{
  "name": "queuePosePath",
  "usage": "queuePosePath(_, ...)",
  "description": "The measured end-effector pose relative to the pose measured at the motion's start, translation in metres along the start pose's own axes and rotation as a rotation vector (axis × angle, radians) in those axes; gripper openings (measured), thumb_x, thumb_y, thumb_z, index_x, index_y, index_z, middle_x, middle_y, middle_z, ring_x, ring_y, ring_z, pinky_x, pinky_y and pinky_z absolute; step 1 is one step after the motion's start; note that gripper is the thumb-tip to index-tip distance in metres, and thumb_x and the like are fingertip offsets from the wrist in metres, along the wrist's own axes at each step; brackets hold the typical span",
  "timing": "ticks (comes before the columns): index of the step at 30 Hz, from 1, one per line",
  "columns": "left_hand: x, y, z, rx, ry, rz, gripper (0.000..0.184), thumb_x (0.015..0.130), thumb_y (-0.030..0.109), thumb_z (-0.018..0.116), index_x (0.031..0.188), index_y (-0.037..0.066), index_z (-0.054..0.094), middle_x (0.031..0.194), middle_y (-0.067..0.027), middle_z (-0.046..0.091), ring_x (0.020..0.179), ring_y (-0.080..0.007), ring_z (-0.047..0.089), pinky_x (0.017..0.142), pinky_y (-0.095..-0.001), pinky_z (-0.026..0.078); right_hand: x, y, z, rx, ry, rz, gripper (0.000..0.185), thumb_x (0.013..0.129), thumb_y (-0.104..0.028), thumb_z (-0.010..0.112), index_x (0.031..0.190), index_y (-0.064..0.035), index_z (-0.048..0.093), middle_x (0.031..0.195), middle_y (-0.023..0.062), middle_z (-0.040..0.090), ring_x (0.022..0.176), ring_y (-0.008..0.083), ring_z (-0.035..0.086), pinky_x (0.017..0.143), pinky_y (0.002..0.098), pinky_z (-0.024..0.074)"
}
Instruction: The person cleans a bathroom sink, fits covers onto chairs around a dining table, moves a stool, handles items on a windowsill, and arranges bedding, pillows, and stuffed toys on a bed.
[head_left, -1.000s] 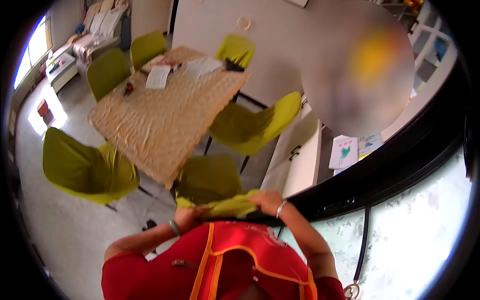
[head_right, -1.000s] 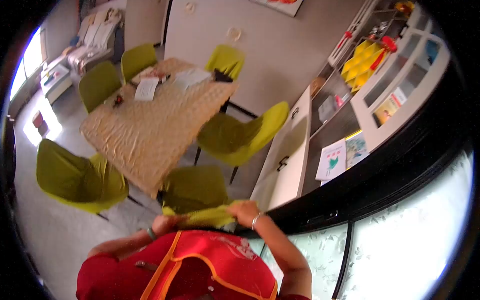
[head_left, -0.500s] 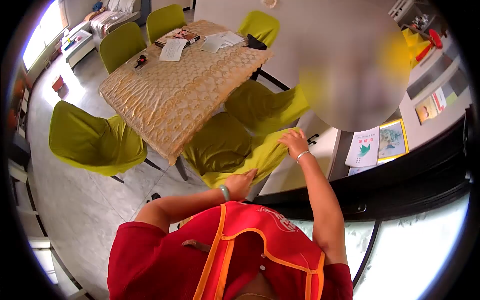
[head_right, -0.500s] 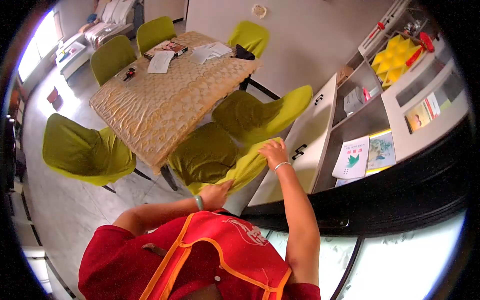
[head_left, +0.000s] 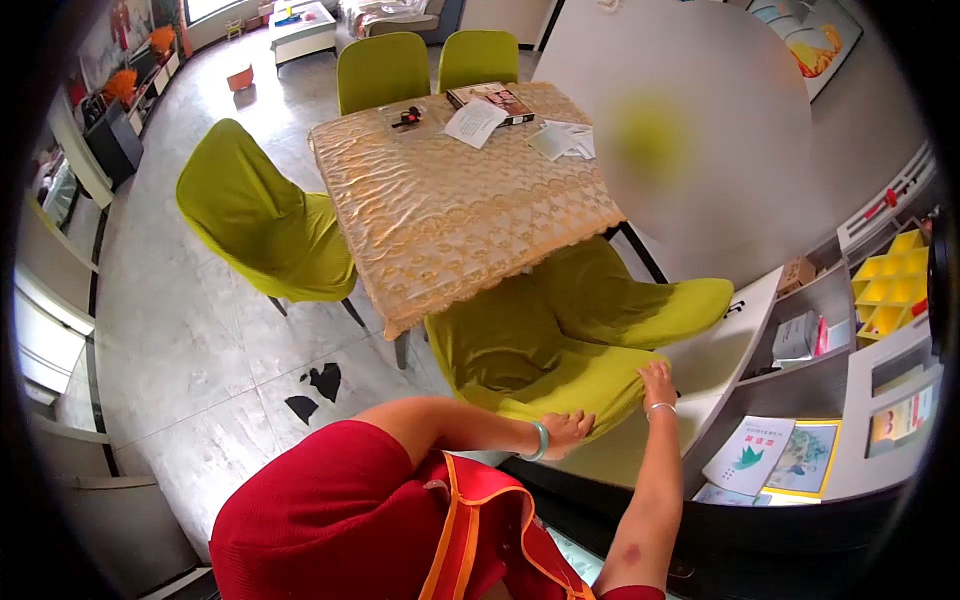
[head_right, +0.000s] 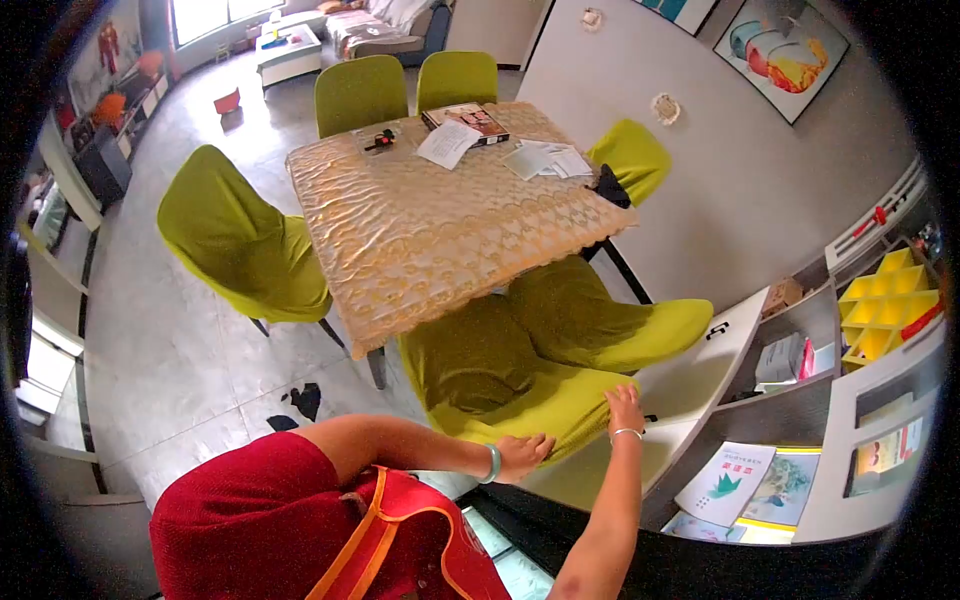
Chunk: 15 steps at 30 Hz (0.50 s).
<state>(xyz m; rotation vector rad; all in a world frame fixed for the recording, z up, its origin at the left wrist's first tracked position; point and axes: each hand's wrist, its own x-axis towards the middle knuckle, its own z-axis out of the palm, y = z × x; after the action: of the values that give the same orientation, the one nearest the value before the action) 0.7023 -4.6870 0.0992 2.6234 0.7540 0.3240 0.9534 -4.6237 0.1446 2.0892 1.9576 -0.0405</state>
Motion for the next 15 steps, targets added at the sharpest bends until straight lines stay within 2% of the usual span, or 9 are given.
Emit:
queuePosePath(3, 0.001, -0.001, 0.004, 0.002, 0.002, 0.014, 0.065, 0.071, 0.012, 0.053, 0.126, -0.005, 0.024, 0.112, -0.0234, 0.046, 0.089, -0.0312, 0.058, 0.07, -0.0349, 0.048, -0.003, -0.005, -0.006, 0.025, 0.0, 0.041, 0.053, 0.07, 0.014, 0.046, 0.11, -0.0202, 0.052, 0.131, 0.0032, 0.035, 0.125, 0.0214, 0.026, 0.097, 0.0351, 0.034)
queuePosePath(4, 0.0, -0.002, 0.007, -0.032, 0.029, 0.007, 0.065, 0.071, 0.011, 0.053, 0.127, -0.004, 0.023, 0.114, -0.0229, 0.045, 0.089, -0.032, 0.057, 0.071, -0.0353, 0.047, -0.002, -0.004, -0.001, -0.033, 0.019, 0.022, 0.043, 0.078, 0.006, 0.048, 0.112, -0.0198, 0.052, 0.132, 0.0019, 0.034, 0.126, 0.021, 0.024, 0.094, 0.0416, 0.0366)
queuePosePath(6, 0.004, 0.0, 0.01, -0.07, 0.059, -0.011, 0.066, 0.071, 0.011, 0.052, 0.128, -0.003, 0.021, 0.115, -0.0224, 0.044, 0.09, -0.0328, 0.057, 0.071, -0.0356, 0.047, -0.007, 0.001, 0.001, 0.014, 0.061, 0.004, 0.048, 0.073, 0.009, 0.047, 0.111, -0.0199, 0.053, 0.131, 0.003, 0.035, 0.125, 0.022, 0.026, 0.094, 0.0401, 0.036)
queuePosePath(8, 0.003, -0.004, 0.003, -0.179, -0.152, -0.06, 0.071, 0.075, 0.019, 0.054, 0.132, 0.002, 0.014, 0.126, -0.0233, 0.034, 0.104, -0.0357, 0.049, 0.083, -0.0384, 0.043, -0.004, 0.001, 0.008, 0.116, 0.12, 0.007, 0.054, 0.067, 0.013, 0.048, 0.11, -0.0195, 0.052, 0.13, 0.0044, 0.036, 0.124, 0.0242, 0.028, 0.093, 0.0408, 0.0342)
queuePosePath(9, -0.005, -0.009, -0.002, -0.187, -0.139, -0.095, 0.071, 0.075, 0.019, 0.054, 0.132, 0.002, 0.014, 0.126, -0.0233, 0.034, 0.104, -0.0357, 0.049, 0.083, -0.0384, 0.043, -0.003, 0.005, 0.011, 0.04, 0.073, -0.002, 0.057, 0.066, 0.01, 0.053, 0.115, -0.0189, 0.049, 0.133, 0.0048, 0.033, 0.124, 0.0255, 0.026, 0.096, 0.0415, 0.0315)
queuePosePath(11, -0.022, -0.018, -0.019, -0.236, -0.177, 0.026, 0.08, 0.076, 0.03, 0.056, 0.134, 0.005, 0.007, 0.134, -0.0235, 0.022, 0.117, -0.0369, 0.035, 0.094, -0.0411, 0.033, -0.008, -0.01, -0.008, -0.073, -0.048, 0.058, 0.061, 0.066, 0.005, 0.057, 0.121, -0.0174, 0.044, 0.135, 0.0085, 0.029, 0.125, 0.0259, 0.025, 0.099, 0.0406, 0.0286)
queuePosePath(12, -0.034, -0.023, -0.034, -0.164, -0.269, 0.06, 0.077, 0.082, 0.035, 0.049, 0.135, 0.004, 0.001, 0.138, -0.0225, 0.012, 0.126, -0.035, 0.022, 0.1, -0.042, 0.028, -0.008, -0.017, -0.017, -0.086, -0.049, 0.034, 0.061, 0.066, 0.005, 0.057, 0.121, -0.0174, 0.044, 0.135, 0.0085, 0.029, 0.125, 0.0259, 0.025, 0.099, 0.0406, 0.0286)
queuePosePath(14, -0.07, -0.041, -0.045, -0.212, -0.252, 0.066, 0.079, 0.081, 0.034, 0.051, 0.135, 0.005, 0.002, 0.138, -0.0225, 0.011, 0.126, -0.035, 0.02, 0.1, -0.0426, 0.026, -0.008, -0.031, -0.029, -0.189, -0.187, 0.044, 0.059, 0.073, 0.005, 0.053, 0.126, -0.0161, 0.037, 0.138, 0.0082, 0.022, 0.126, 0.0252, 0.022, 0.101, 0.0399, 0.0278)
queuePosePath(15, -0.089, -0.051, -0.051, -0.25, -0.242, 0.09, 0.08, 0.08, 0.034, 0.053, 0.135, 0.005, 0.002, 0.138, -0.0226, 0.01, 0.126, -0.035, 0.019, 0.101, -0.0432, 0.025, -0.002, -0.038, -0.033, -0.199, -0.19, 0.035, 0.059, 0.073, 0.005, 0.053, 0.126, -0.0161, 0.037, 0.138, 0.0082, 0.022, 0.126, 0.0252, 0.022, 0.101, 0.0399, 0.0278)
